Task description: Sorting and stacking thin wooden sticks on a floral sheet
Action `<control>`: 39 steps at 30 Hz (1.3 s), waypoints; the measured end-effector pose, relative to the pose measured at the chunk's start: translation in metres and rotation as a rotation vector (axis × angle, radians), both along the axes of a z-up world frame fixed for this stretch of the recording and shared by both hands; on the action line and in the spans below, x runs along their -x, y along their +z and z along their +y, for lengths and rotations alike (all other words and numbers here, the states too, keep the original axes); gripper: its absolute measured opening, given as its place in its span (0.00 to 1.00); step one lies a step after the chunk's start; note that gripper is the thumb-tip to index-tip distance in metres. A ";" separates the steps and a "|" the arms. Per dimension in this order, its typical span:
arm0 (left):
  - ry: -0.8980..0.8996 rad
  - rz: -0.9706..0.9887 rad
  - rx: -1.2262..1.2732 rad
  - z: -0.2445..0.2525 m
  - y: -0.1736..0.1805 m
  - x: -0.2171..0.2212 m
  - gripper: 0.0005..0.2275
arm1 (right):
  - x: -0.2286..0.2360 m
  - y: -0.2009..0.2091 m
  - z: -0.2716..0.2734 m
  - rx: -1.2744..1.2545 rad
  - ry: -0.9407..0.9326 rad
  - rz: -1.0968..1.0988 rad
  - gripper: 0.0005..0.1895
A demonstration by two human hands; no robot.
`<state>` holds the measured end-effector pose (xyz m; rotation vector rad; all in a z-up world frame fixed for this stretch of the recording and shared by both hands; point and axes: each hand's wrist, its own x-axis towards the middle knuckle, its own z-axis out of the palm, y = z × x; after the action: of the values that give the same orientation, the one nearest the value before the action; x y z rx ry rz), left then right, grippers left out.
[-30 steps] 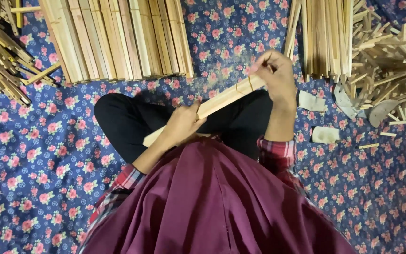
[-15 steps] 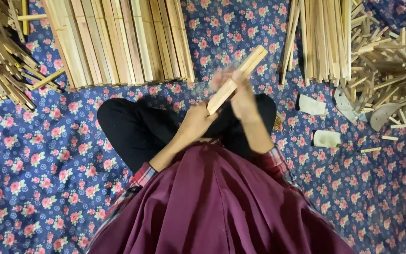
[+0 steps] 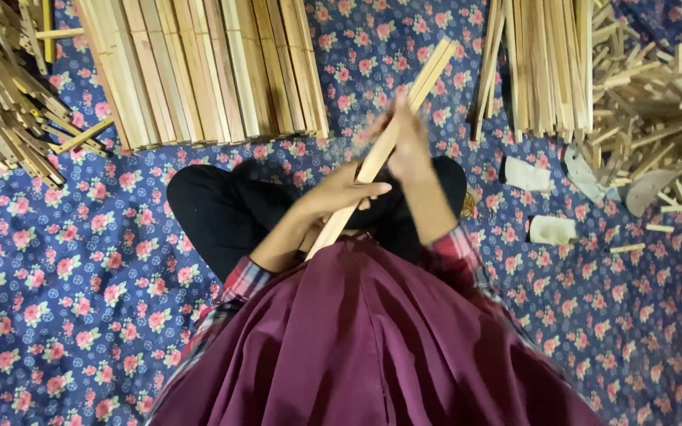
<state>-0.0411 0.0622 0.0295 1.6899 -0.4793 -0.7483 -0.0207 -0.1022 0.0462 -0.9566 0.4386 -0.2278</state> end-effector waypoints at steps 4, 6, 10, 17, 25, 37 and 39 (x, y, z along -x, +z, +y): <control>-0.089 0.567 0.198 0.015 0.033 0.008 0.12 | -0.020 0.028 -0.042 -0.284 -0.007 -0.033 0.22; -0.056 0.565 0.199 0.014 0.025 0.013 0.13 | -0.019 0.027 -0.040 -0.330 0.016 -0.109 0.28; 0.022 0.584 0.233 0.012 0.031 0.016 0.11 | 0.004 0.028 -0.019 -0.138 0.130 -0.040 0.20; -0.028 0.550 0.232 0.020 0.048 0.014 0.12 | -0.018 0.047 -0.064 -0.227 0.194 -0.209 0.33; 0.061 0.489 0.358 0.010 0.022 0.012 0.13 | 0.005 -0.015 -0.012 -0.069 0.283 -0.073 0.25; 0.102 0.472 0.342 0.002 0.012 0.010 0.15 | -0.007 -0.024 -0.009 -0.015 0.189 -0.182 0.26; 0.108 0.464 0.325 0.005 0.010 0.017 0.14 | 0.005 -0.035 -0.010 -0.039 0.222 -0.273 0.26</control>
<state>-0.0578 0.0672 0.0400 1.1820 -0.1693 -0.8980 -0.0259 -0.1125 0.0107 -0.9132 0.0846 -0.1443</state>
